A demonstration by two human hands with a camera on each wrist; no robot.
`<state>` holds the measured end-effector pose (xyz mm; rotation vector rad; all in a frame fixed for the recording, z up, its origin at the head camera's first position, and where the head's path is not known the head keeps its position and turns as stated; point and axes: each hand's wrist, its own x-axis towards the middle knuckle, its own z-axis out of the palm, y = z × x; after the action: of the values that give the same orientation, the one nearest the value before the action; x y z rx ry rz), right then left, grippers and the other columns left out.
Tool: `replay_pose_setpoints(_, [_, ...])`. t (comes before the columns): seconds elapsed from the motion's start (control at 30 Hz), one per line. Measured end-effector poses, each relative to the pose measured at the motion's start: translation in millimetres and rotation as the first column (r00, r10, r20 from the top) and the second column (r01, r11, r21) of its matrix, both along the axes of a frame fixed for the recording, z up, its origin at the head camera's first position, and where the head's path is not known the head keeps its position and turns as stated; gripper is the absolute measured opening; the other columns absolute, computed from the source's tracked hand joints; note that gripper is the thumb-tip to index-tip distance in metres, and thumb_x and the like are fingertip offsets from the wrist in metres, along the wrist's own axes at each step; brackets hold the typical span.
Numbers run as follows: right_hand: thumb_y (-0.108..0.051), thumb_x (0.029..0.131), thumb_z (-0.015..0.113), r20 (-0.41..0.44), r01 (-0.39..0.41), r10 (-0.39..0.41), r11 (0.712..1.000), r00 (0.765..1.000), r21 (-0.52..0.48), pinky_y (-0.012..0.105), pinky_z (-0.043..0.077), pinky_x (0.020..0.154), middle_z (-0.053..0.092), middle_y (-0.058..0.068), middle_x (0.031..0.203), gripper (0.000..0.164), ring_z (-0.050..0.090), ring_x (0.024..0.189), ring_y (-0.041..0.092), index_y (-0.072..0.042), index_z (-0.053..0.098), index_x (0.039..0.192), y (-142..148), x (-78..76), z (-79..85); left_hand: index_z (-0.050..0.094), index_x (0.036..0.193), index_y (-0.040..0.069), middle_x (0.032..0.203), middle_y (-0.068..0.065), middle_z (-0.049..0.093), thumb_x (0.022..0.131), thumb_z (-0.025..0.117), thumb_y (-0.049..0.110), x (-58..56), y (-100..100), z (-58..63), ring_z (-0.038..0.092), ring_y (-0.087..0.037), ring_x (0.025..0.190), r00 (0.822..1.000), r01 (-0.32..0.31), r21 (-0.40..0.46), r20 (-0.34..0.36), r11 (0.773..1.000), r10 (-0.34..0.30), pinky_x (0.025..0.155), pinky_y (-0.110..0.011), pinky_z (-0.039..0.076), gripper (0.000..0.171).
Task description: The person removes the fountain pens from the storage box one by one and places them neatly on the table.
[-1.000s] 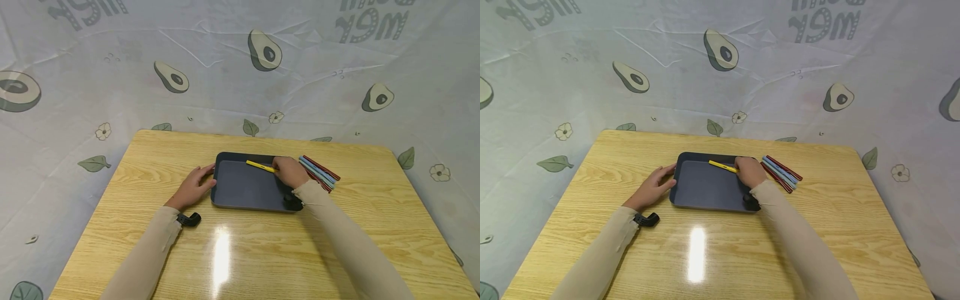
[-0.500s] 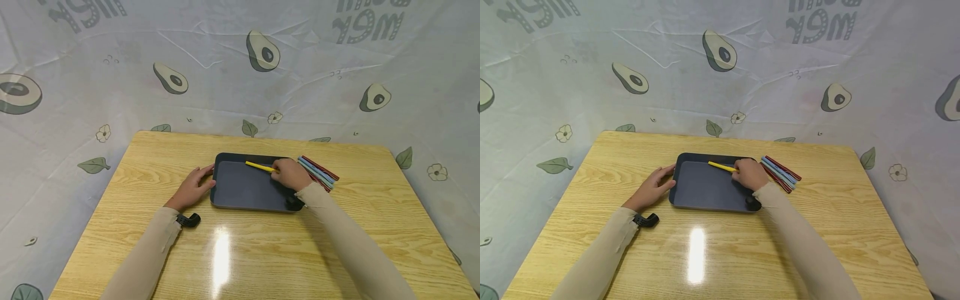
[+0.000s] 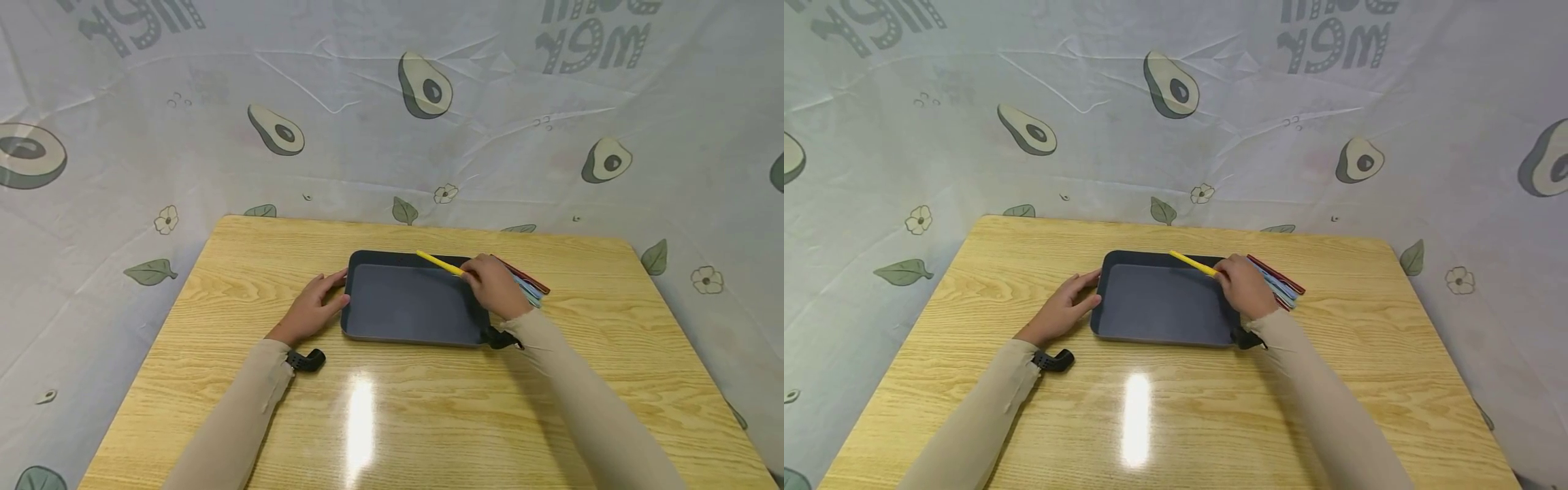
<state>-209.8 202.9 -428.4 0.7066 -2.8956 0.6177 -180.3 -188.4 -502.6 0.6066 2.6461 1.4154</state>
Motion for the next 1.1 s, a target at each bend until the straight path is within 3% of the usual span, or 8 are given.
replay_pose_setpoints(0.23, [-0.008, 0.104, 0.062, -0.006, 0.032, -0.032, 0.999, 0.999, 0.007, 0.05, 0.055, 0.081, 0.069, 0.018, 0.102, 0.019, 0.062, 0.094, 0.036, 0.004, 0.074, 0.113, 13.3, 7.2, 7.4, 0.037, 0.162, 0.011, 0.15, -0.013, 0.056, 0.107, 0.06, 0.037, 0.5, 0.6, -0.2, 0.043, -0.032, 0.146, 1.0, 0.004, 0.009, -0.015, 1.0, -0.004, 0.131, -0.047, 0.007, 0.065])
replay_pose_setpoints(0.47, [-0.009, 0.104, 0.063, -0.01, 0.102, -0.102, 0.995, 0.995, -0.019, 0.047, 0.053, 0.071, 0.067, 0.019, 0.101, 0.022, 0.061, 0.088, 0.034, 0.005, 0.074, 0.117, 30.5, 12.6, 15.6, 0.036, 0.162, 0.013, 0.151, -0.013, 0.055, 0.107, 0.059, 0.037, 1.0, 1.3, -1.4, 0.04, -0.032, 0.148, 1.0, -0.004, -0.011, -0.01, 1.0, 0.004, 0.131, -0.047, 0.007, 0.064])
replay_pose_setpoints(0.8, [-0.005, 0.103, 0.064, -0.045, 0.179, -0.185, 0.978, 0.982, -0.103, 0.049, 0.052, 0.07, 0.068, 0.024, 0.105, 0.023, 0.062, 0.085, 0.036, 0.008, 0.071, 0.121, 60.3, 13.9, 12.2, 0.036, 0.162, 0.014, 0.151, -0.013, 0.055, 0.107, 0.059, 0.034, 1.5, 2.3, 0.5, 0.04, -0.033, 0.148, 1.0, 0.001, -0.001, -0.008, 1.0, -0.001, 0.131, -0.049, 0.006, 0.063])
replay_pose_setpoints(1.1, [-0.005, 0.104, 0.062, -0.032, 0.226, -0.232, 0.965, 0.972, -0.133, 0.059, 0.054, 0.077, 0.067, 0.028, 0.11, 0.026, 0.063, 0.095, 0.043, 0.011, 0.069, 0.123, 89.2, 13.2, 9.6, 0.037, 0.162, 0.013, 0.151, -0.012, 0.055, 0.107, 0.059, 0.034, 1.2, 2.0, 0.1, 0.041, -0.031, 0.147, 1.0, 0.005, 0.007, -0.013, 1.0, -0.005, 0.131, -0.047, 0.006, 0.062])
